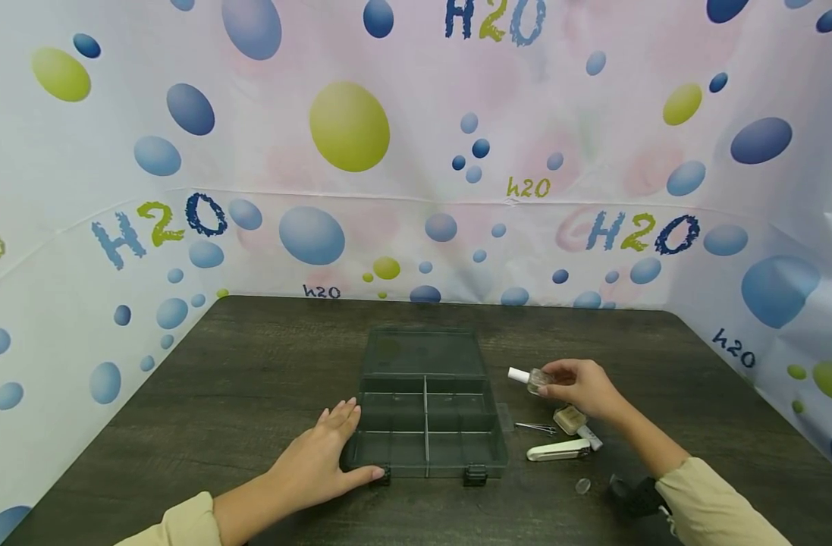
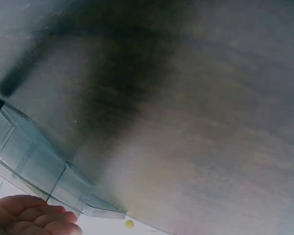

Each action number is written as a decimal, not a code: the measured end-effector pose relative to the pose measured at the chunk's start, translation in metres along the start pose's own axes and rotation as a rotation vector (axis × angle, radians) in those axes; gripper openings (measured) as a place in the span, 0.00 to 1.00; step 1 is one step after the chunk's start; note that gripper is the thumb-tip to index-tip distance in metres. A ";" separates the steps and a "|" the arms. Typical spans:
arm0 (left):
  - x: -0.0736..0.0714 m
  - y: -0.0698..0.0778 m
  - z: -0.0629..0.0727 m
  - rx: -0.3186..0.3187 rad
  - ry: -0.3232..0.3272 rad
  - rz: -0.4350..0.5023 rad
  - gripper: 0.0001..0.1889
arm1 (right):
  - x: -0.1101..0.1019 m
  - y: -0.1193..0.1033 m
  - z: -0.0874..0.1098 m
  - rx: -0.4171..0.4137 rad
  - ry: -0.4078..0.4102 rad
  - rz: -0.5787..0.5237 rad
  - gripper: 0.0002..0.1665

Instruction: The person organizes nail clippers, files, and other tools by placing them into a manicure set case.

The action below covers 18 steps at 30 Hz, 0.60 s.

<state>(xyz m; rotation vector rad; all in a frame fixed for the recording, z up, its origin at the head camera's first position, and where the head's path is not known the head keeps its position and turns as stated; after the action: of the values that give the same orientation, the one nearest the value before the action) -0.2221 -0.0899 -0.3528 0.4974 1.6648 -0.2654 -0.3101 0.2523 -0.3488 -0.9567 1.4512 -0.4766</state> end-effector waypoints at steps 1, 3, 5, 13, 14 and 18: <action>0.000 0.000 0.000 0.002 0.002 -0.002 0.48 | 0.000 -0.002 0.000 -0.006 -0.001 -0.004 0.22; 0.000 0.000 0.000 0.004 0.007 -0.005 0.48 | 0.001 -0.006 0.000 -0.020 -0.005 -0.011 0.22; 0.000 0.001 0.000 0.005 0.009 -0.008 0.48 | 0.002 -0.011 -0.001 -0.040 -0.012 -0.020 0.21; 0.000 0.002 -0.001 0.005 0.006 -0.010 0.48 | 0.011 -0.032 -0.003 -0.112 -0.059 -0.080 0.21; 0.000 0.002 -0.001 0.006 0.008 -0.012 0.48 | 0.013 -0.034 -0.004 -0.114 -0.067 -0.090 0.21; 0.000 0.002 0.000 0.007 0.011 -0.018 0.49 | 0.022 -0.042 -0.006 -0.116 -0.098 -0.123 0.22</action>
<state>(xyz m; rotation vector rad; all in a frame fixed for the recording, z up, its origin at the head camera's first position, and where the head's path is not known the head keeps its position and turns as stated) -0.2214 -0.0877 -0.3528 0.4905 1.6804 -0.2826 -0.3018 0.2100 -0.3289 -1.1515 1.3483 -0.4318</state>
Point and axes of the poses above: each hand's wrist, its own z-axis away from the middle knuckle, its own x-axis out of the palm, y = z × x, the point moved 8 cm from there along -z, towards the middle knuckle, and after that the axes turned 13 degrees about -z, right-handed, at the moved point
